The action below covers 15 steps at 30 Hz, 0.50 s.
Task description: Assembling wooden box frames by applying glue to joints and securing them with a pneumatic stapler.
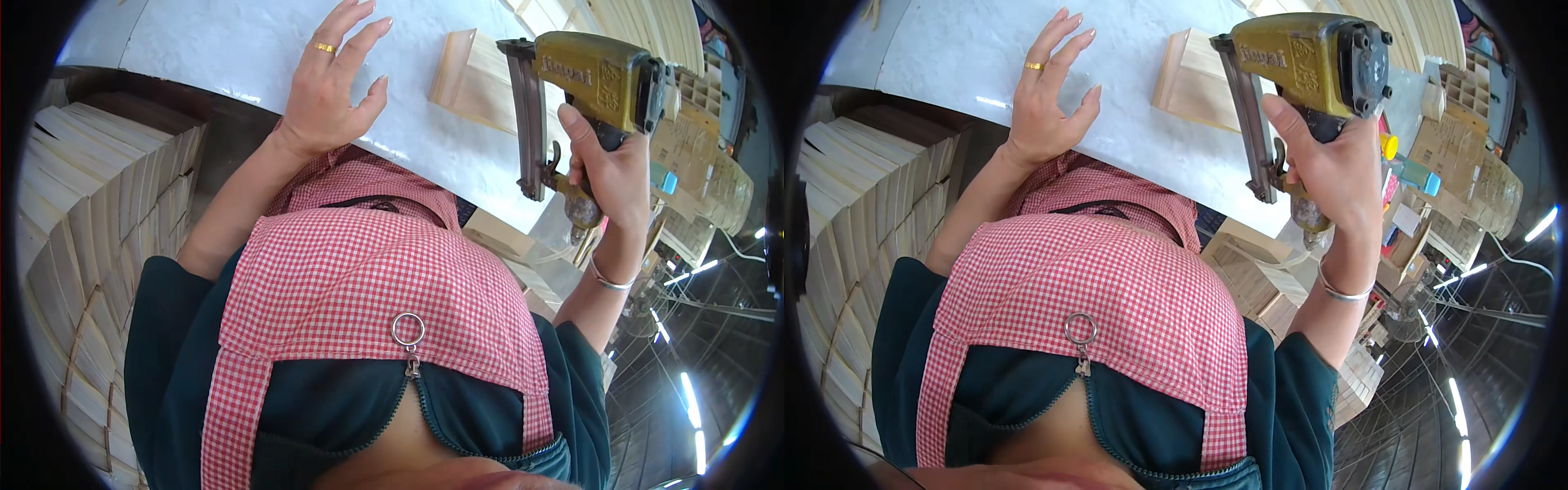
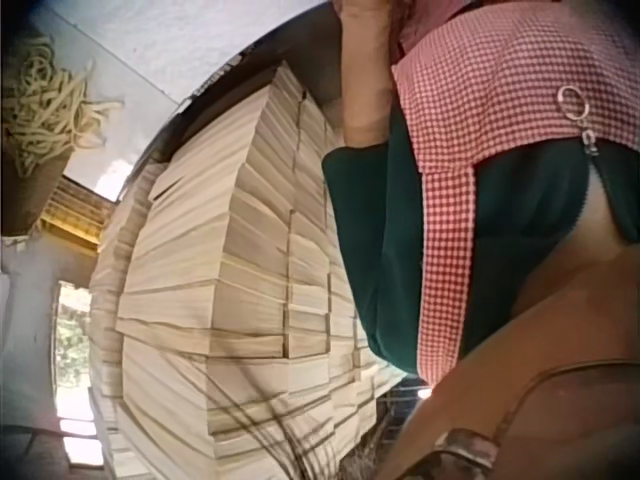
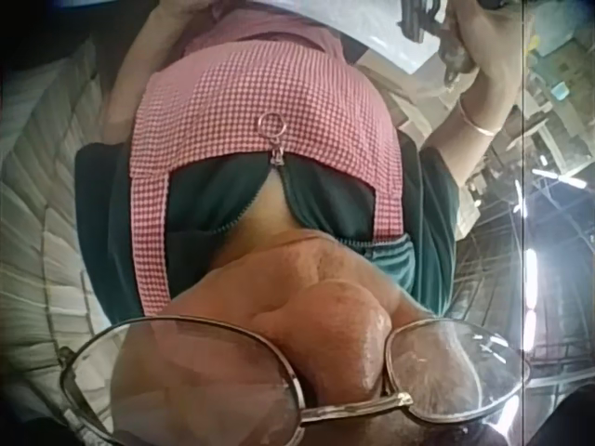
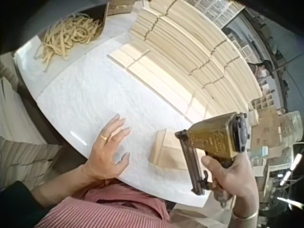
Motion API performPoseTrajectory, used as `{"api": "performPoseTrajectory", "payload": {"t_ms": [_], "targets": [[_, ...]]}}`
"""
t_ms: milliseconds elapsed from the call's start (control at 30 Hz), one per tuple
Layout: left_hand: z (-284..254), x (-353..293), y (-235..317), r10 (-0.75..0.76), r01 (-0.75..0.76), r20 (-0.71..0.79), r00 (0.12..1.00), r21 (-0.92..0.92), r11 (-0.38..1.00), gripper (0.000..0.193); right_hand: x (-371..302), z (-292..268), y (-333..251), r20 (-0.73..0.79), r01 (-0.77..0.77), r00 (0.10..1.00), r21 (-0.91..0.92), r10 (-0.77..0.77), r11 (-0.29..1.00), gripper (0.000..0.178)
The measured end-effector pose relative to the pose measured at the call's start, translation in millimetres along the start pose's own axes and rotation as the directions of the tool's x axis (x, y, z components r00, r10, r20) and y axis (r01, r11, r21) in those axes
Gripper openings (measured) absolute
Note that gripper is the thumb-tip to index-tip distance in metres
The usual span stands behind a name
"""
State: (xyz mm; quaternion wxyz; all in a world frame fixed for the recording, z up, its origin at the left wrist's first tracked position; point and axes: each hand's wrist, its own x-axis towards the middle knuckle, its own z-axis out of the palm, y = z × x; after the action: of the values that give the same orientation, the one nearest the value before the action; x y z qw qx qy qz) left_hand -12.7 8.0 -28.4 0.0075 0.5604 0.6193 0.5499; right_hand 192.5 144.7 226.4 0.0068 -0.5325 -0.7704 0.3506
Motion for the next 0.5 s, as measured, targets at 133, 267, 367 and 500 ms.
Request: {"api": "performPoseTrajectory", "payload": {"t_ms": [133,267,367,500], "targets": [[3,0,-5,0.080,-0.075,-0.074,0.994,0.056,0.996,0.061,15,-7,3,0.003,-0.044,0.999,-0.064,0.044,0.997,0.032],[-4,2,-2,0.082,-0.080,-0.017,0.997,0.075,0.994,0.063,20,-5,2,0.035,0.016,0.999,-0.066,-0.014,0.998,0.033],[-6,3,4,0.057,-0.056,-0.007,0.998,0.077,0.995,0.062,21,-4,4,0.032,0.009,0.999,-0.079,-0.007,0.997,0.034],[-6,2,4,0.038,-0.038,0.007,0.999,0.080,0.996,0.062,21,-4,6,0.025,-0.001,1.000,-0.082,0.003,0.997,0.034]]}}
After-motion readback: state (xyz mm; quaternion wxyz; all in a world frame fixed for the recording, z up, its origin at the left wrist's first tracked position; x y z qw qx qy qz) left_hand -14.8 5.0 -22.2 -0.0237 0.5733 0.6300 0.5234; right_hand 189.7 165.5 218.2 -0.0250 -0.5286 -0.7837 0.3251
